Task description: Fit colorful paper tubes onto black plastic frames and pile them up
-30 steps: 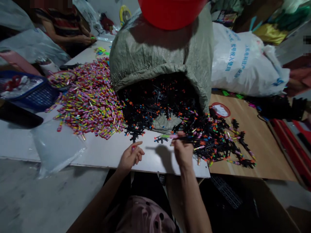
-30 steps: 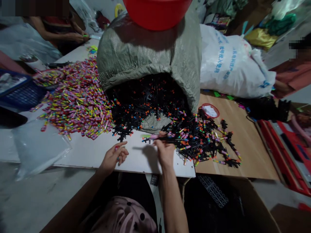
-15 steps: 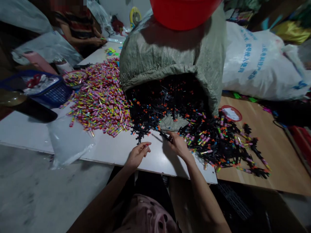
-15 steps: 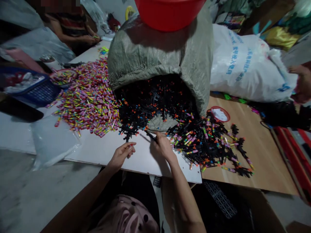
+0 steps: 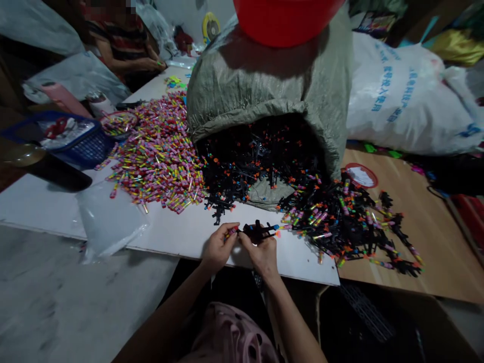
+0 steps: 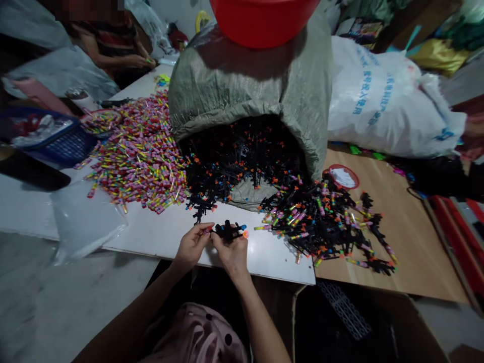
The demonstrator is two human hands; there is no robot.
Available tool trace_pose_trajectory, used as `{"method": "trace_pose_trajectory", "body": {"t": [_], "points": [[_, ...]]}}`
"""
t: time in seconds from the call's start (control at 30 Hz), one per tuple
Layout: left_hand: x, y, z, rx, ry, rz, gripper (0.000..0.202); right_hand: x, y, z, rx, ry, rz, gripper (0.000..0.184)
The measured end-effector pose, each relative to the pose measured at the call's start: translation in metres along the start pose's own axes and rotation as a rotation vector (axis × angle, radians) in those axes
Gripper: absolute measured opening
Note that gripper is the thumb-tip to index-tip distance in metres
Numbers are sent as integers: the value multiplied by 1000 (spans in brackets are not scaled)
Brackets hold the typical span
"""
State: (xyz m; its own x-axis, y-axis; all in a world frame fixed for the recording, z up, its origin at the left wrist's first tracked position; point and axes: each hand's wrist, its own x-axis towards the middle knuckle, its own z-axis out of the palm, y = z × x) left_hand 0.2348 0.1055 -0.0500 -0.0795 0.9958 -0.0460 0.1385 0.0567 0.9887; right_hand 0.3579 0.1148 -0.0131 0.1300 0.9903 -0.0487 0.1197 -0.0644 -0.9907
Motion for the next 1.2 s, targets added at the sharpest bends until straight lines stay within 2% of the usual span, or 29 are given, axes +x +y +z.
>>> {"method": "trace_pose_trajectory", "body": {"t": [0.1,0.2,0.3,0.37,0.43,0.53,0.57,0.63,0.73,0.77,0.83,0.9,0.97,1.03,1.07,1.13,1.2], "points": [[-5,1,3,181,41,176,29,-5,4,2,-61,44,17,18],[-15,-6,11,355,50,330,31,-11,12,5,-35,95,99,22],[-21,-14,19,445,25,381,35,-9,17,2,78,58,187,26],[-18,-15,18,459,11,377,36,4,17,-8,101,-2,190,26],[-11,-14,11,439,25,357,40,26,13,-26,100,72,100,23],[1,-16,-6,411,85,272,48,76,7,-58,181,377,-162,25],[3,-18,-10,417,73,239,45,95,6,-66,174,423,-219,29],[2,-21,-14,442,-17,196,34,132,7,-73,-30,388,-208,39],[-1,-23,-13,510,-186,251,27,180,14,-61,-531,259,-36,44],[1,-23,-15,549,-205,289,27,191,16,-53,-627,242,4,45],[14,-20,-28,652,-146,325,26,204,19,-37,-688,204,51,42],[34,-15,-53,769,17,258,26,201,20,-28,-693,138,73,32],[56,-9,-81,887,174,137,27,181,21,-29,-703,79,70,21],[78,-2,-103,1001,218,65,30,149,27,-37,-726,29,-54,18],[89,1,-110,1069,176,58,31,132,32,-43,-754,-11,-180,18],[107,6,-116,1201,15,73,36,99,44,-53,-833,-159,-461,19],[120,9,-114,1286,-137,75,38,77,57,-57,-916,-293,-646,22]]}}
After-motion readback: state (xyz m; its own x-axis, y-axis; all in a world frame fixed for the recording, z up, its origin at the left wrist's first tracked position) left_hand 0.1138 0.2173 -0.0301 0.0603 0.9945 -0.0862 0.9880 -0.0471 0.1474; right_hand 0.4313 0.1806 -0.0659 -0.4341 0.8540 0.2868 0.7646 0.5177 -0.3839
